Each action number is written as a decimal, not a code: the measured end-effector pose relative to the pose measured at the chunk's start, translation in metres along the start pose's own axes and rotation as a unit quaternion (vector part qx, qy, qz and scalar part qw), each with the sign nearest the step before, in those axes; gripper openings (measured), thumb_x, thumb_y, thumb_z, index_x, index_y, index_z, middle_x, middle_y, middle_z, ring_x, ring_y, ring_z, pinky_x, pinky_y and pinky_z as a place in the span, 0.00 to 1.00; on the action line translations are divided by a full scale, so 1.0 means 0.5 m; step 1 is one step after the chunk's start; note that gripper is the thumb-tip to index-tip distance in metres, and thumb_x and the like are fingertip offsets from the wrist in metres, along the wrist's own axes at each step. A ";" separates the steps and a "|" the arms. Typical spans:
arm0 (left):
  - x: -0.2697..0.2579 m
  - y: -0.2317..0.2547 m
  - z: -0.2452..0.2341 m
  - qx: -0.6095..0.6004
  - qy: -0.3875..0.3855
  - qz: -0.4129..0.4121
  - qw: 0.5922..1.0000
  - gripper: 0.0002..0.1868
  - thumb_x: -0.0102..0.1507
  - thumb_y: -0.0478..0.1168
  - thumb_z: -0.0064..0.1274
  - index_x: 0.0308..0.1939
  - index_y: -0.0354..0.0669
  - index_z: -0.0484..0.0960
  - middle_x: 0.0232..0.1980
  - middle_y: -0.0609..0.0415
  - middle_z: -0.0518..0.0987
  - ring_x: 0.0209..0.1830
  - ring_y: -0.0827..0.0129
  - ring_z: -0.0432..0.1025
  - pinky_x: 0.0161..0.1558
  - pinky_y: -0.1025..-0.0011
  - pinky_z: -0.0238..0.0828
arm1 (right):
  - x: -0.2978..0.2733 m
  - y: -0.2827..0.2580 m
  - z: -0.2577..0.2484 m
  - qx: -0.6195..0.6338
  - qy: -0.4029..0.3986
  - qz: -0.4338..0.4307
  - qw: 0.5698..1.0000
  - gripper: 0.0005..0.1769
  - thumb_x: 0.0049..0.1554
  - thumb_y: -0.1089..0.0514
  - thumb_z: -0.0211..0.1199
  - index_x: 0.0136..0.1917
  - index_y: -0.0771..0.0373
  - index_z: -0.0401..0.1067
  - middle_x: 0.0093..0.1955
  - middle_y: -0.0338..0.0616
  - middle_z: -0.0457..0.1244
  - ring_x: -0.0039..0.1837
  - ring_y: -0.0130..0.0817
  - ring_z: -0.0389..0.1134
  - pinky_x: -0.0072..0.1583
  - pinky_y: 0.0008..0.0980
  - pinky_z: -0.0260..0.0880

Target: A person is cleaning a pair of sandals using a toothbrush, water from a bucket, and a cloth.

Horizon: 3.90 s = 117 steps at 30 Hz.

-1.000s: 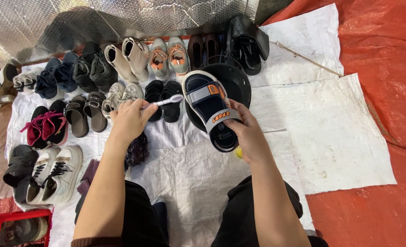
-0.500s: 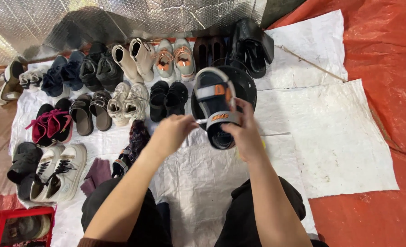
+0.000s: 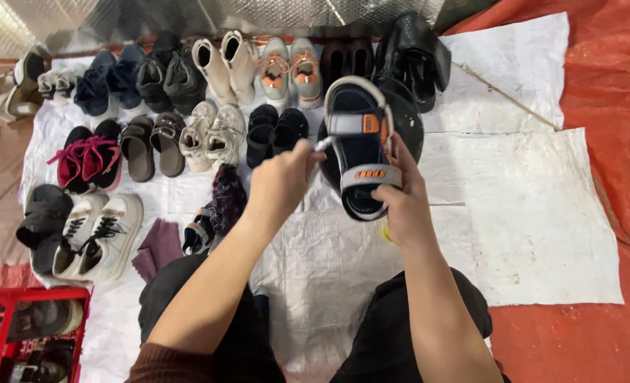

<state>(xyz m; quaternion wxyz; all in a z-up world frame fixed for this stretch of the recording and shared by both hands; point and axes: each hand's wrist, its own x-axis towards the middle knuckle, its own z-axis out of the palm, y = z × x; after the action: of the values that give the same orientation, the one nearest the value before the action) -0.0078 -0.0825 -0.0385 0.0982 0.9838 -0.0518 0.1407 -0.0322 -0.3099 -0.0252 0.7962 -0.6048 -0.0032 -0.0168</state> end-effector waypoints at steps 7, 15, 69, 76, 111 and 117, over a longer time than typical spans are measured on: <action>-0.033 0.028 -0.083 -0.111 -0.132 0.000 0.985 0.14 0.75 0.58 0.41 0.48 0.60 0.76 0.26 0.47 0.82 0.31 0.37 0.82 0.34 0.42 0.80 | 0.051 0.059 -0.072 0.059 0.063 -0.102 0.991 0.59 0.43 0.80 0.54 0.87 0.53 0.54 0.76 0.52 0.64 0.71 0.45 0.71 0.64 0.40 0.79; -0.020 -0.005 -0.047 -0.086 -0.030 0.048 0.995 0.22 0.76 0.62 0.40 0.41 0.50 0.74 0.22 0.44 0.77 0.23 0.41 0.80 0.26 0.49 0.78 | 0.041 0.050 -0.067 -0.043 0.013 -0.072 0.996 0.59 0.45 0.82 0.56 0.87 0.57 0.54 0.75 0.55 0.64 0.73 0.47 0.69 0.64 0.41 0.77; 0.011 -0.054 0.063 0.033 0.044 0.128 0.990 0.16 0.63 0.70 0.52 0.35 0.73 0.84 0.30 0.66 0.81 0.35 0.66 0.80 0.38 0.60 0.71 | 0.011 -0.080 -0.007 -0.287 -0.036 -0.061 0.955 0.44 0.49 0.79 0.61 0.77 0.53 0.72 0.65 0.54 0.71 0.68 0.36 0.68 0.68 0.37 0.69; -0.009 -0.021 0.092 0.019 0.027 0.149 0.988 0.16 0.62 0.69 0.58 0.36 0.70 0.85 0.28 0.62 0.80 0.32 0.61 0.79 0.37 0.59 0.68 | 0.020 -0.071 -0.024 -0.314 -0.021 -0.036 0.949 0.39 0.55 0.74 0.60 0.78 0.54 0.70 0.69 0.60 0.68 0.74 0.55 0.66 0.73 0.52 0.62; 0.005 0.034 0.020 -0.070 -0.015 0.002 0.997 0.27 0.77 0.63 0.35 0.35 0.49 0.72 0.21 0.42 0.79 0.23 0.43 0.82 0.26 0.54 0.81 | 0.005 -0.024 0.033 -0.121 0.046 -0.085 0.988 0.33 0.62 0.71 0.56 0.80 0.60 0.65 0.74 0.60 0.65 0.73 0.45 0.67 0.67 0.49 0.75; -0.010 0.039 -0.029 -0.115 -0.117 0.018 0.986 0.25 0.74 0.59 0.41 0.39 0.45 0.81 0.27 0.39 0.83 0.31 0.39 0.83 0.30 0.44 0.81 | 0.046 0.030 -0.028 -0.086 0.143 -0.133 0.977 0.31 0.65 0.69 0.53 0.81 0.61 0.63 0.75 0.62 0.63 0.75 0.50 0.65 0.73 0.50 0.72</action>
<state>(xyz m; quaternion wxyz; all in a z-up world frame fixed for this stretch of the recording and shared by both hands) -0.0190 -0.0982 -0.0226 0.2009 0.9747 -0.0964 0.0192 -0.0092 -0.3200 -0.0431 0.7237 -0.6568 0.0320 -0.2095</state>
